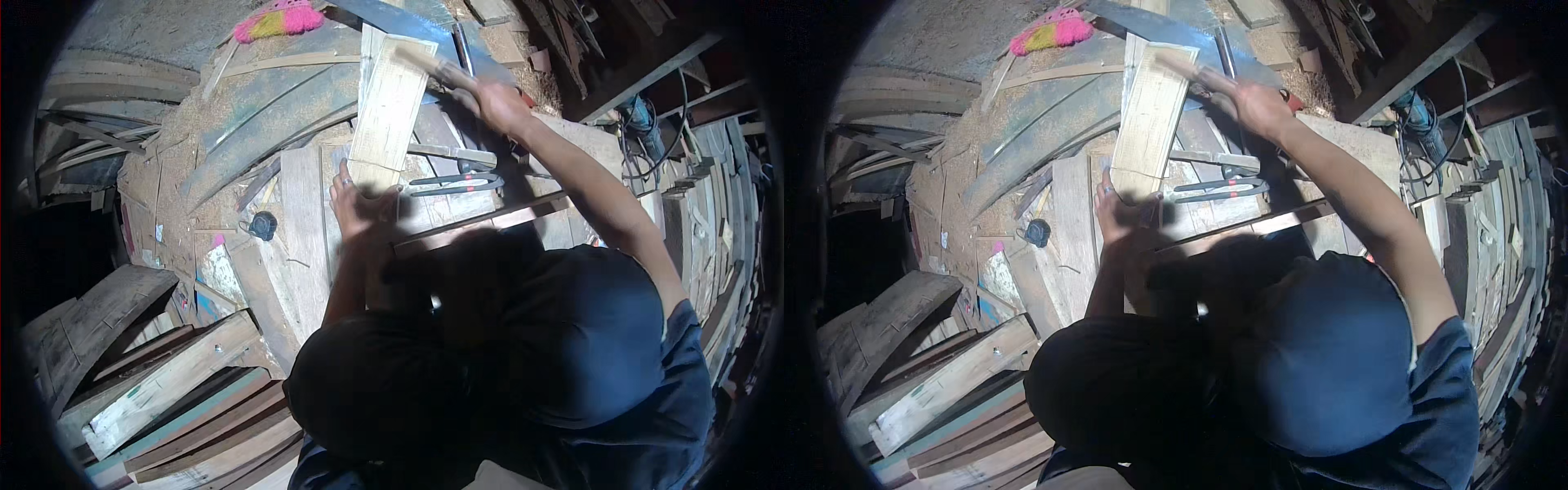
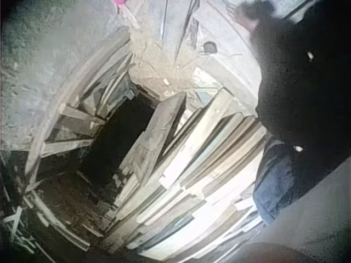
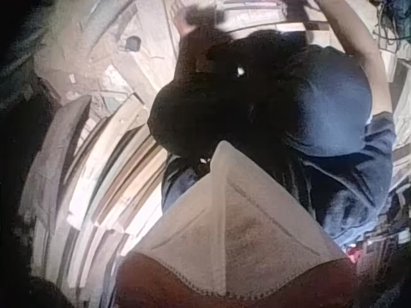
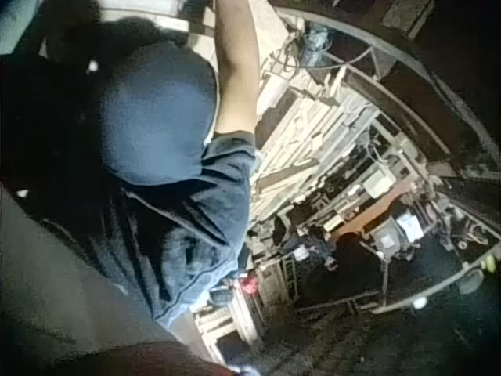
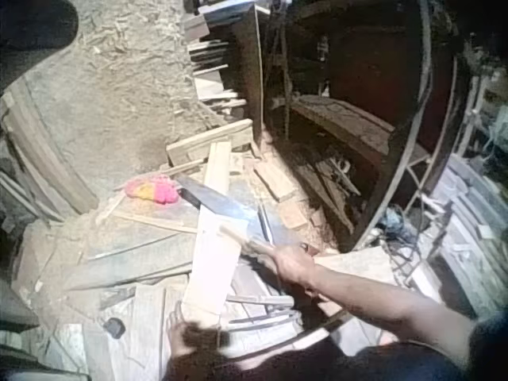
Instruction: Using a chisel and a wood block as a mallet to shape or join wood pieces.
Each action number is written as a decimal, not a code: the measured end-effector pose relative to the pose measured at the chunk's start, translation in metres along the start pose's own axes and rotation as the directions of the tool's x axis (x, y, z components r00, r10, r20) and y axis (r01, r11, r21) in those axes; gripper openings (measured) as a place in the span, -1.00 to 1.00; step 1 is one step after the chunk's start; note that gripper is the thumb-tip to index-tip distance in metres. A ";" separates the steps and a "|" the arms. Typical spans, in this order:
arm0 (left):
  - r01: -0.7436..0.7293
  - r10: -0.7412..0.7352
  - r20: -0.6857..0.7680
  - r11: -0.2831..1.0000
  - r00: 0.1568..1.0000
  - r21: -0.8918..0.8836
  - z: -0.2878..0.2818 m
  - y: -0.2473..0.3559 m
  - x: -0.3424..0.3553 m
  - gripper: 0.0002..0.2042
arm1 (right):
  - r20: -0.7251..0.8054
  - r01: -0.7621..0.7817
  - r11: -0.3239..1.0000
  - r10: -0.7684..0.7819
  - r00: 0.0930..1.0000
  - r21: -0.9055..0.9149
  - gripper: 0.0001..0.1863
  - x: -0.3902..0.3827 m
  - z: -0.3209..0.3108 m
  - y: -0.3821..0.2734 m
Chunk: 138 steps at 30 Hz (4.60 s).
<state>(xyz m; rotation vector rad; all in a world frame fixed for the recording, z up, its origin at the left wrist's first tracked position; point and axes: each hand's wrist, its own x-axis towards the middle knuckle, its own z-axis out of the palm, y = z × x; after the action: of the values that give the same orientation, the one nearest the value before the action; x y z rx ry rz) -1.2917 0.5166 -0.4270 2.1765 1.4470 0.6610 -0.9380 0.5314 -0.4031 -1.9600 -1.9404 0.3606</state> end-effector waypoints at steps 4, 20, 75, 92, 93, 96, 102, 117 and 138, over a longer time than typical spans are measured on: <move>0.190 -0.189 0.070 0.982 0.979 -0.001 0.017 -0.014 0.009 0.18 | -0.073 0.090 0.991 -0.097 0.993 -0.096 -0.44 -0.020 0.055 0.004; 0.102 -0.102 0.024 0.995 0.994 -0.017 0.011 0.008 0.002 0.09 | 0.364 0.454 0.875 -0.373 0.853 -0.168 -0.47 -0.043 0.021 -0.007; 0.100 -0.096 -0.032 0.976 0.995 0.193 0.039 -0.071 0.007 0.28 | 0.287 0.384 0.923 -0.357 0.889 -0.039 -0.42 -0.016 0.041 -0.076; 0.156 -0.151 -0.041 0.977 0.988 0.147 0.025 -0.011 0.012 0.22 | -0.005 0.021 0.993 -0.022 1.000 -0.118 -0.38 0.015 0.011 -0.027; 0.163 -0.157 -0.054 0.975 0.986 0.150 0.028 -0.017 0.009 0.22 | -0.011 -0.033 0.992 0.032 0.999 -0.119 -0.38 0.019 0.011 -0.031; 0.106 -0.099 -0.066 0.988 0.993 0.111 0.033 -0.041 0.002 0.25 | -0.008 0.049 0.999 -0.049 0.999 0.016 -0.38 -0.003 0.034 -0.057; 0.040 -0.031 -0.056 0.987 0.998 0.157 0.038 -0.024 -0.002 0.22 | 0.292 0.234 0.945 -0.163 0.943 -0.229 -0.40 -0.013 0.046 0.010; -0.170 0.198 -0.167 0.970 0.966 0.172 0.039 -0.047 0.001 0.21 | 0.036 -0.067 0.995 0.070 0.997 -0.068 -0.36 0.000 0.012 -0.030; 0.041 -0.026 -0.077 0.977 0.997 0.208 0.029 -0.032 0.002 0.17 | 0.213 -0.153 0.980 0.124 0.969 0.125 -0.26 -0.059 -0.016 -0.009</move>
<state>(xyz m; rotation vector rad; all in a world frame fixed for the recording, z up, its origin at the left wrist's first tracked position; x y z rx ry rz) -1.2960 0.5274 -0.4689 2.3008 1.6552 0.6068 -0.9414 0.4713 -0.3890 -2.0396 -1.8429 0.7434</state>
